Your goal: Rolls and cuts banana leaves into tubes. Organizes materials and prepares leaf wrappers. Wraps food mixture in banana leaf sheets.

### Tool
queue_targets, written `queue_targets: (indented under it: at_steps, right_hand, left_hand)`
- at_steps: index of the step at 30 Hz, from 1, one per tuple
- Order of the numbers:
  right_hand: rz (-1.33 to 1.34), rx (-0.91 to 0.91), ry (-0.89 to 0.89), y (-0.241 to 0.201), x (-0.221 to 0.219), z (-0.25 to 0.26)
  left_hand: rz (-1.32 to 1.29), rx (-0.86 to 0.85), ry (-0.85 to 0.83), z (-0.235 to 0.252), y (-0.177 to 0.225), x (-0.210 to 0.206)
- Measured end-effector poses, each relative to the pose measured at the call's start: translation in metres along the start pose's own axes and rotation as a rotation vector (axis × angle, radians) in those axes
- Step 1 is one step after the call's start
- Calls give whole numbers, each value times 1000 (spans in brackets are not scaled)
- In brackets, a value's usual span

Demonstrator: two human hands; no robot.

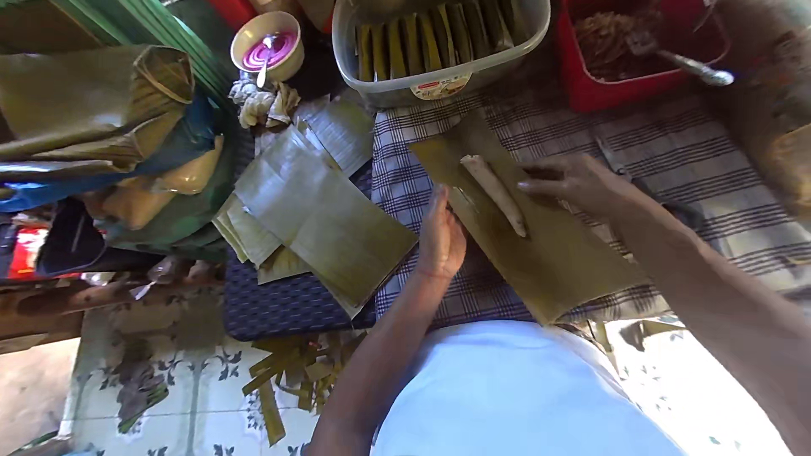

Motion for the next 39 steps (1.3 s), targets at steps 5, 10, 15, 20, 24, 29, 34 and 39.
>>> queue_targets:
  at_steps: [5,10,15,20,24,29,34,39]
  right_hand:
    - [189,15,19,-5,-24,49]
    - [-201,490,217,-51,-82,2]
    - [-256,345,319,-38,-61,20]
    - [-179,517,311,-80,-91,-12]
    - [-251,444,341,-43,-70,14]
    - [-162,426,294,-70,-91,-9]
    - [-34,325,223,-48,-72,2]
    - [297,83,134,6,-36,4]
  left_hand:
    - [-27,37,238,35,12,-7]
    - [-264,133,67,28,19,-31]
    - [-162,125,-30,2,22,-40]
    - [-285,182,9,3,34,-44]
    - [-234,133,-110,1,28,-31]
    - [-246,143,-121,1,26,-28]
    - [-302,134,-119,13,19,-8]
    - [-215,126,138,6,-3,2]
Point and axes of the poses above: each hand's wrist, its own z-axis towards the middle knuckle, its own x-axis out of the back of the hand, y = z × x, the point moved 6 cm from there along z, towards the middle knuckle, and after that the axes turned 3 degrees about x, right-handed, at the moved point
